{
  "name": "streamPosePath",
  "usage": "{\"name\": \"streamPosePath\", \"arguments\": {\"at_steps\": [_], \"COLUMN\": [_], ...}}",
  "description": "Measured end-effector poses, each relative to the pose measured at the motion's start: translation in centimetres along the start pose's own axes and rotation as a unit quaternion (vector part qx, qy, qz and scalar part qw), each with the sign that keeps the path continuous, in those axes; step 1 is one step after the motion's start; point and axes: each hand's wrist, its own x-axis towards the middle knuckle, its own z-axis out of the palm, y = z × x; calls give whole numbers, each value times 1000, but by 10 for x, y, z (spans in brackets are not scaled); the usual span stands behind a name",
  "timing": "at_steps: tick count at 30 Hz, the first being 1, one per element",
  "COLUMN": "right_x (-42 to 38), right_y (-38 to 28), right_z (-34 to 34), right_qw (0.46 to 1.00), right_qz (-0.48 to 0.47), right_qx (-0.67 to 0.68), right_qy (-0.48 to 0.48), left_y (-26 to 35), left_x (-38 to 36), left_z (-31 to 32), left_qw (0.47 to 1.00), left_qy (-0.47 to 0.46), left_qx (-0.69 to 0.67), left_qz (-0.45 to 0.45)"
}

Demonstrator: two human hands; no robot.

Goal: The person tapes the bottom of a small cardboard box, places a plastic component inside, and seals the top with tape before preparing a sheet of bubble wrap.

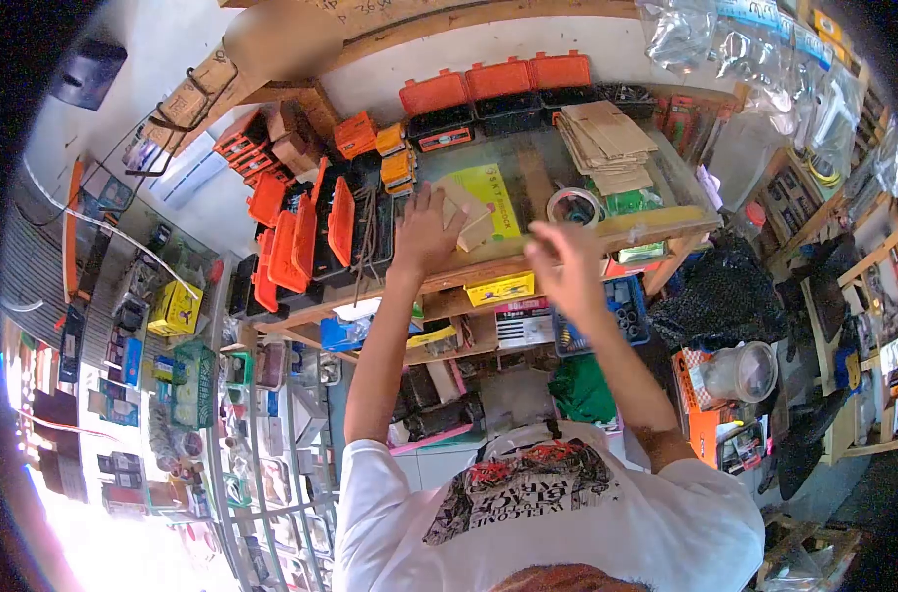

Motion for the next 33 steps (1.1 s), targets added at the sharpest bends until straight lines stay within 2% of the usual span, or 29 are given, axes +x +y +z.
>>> {"name": "streamPosePath", "arguments": {"at_steps": [1, 4, 7, 10, 14, 19, 22, 26, 29, 32, 33], "right_x": [7, 14, 8, 6, 5, -5, -12, -15, -15, -17, -18], "right_y": [15, 51, 59, 54, 27, -15, -38, -65, -75, -81, -82], "right_z": [-11, -23, -15, -14, -20, -26, -35, -42, -46, -47, -46], "right_qw": [997, 979, 976, 988, 995, 983, 988, 983, 979, 977, 977], "right_qz": [9, 8, 17, -26, -25, -31, -84, -132, -159, -166, -167], "right_qx": [-69, -201, -216, -143, -26, 137, 81, 104, 105, 115, 119], "right_qy": [33, -39, -23, 45, 91, 115, 96, 77, 71, 63, 62], "left_y": [-4, 7, 29, 40, 57, 67, 77, 83, 85, 79, 79], "left_x": [-1, -9, -18, -29, -45, -65, -73, -83, -90, -94, -96], "left_z": [2, -9, -29, -40, -61, -70, -81, -105, -116, -119, -121], "left_qw": [1000, 994, 979, 964, 941, 923, 886, 851, 792, 804, 799], "left_qy": [16, 95, 164, 191, 207, 124, 93, 67, 53, 76, 75], "left_qx": [-5, -42, -86, -138, -226, -349, -445, -517, -602, -574, -583], "left_qz": [12, 35, 85, 122, 142, 101, 87, 66, 84, 140, 130]}}
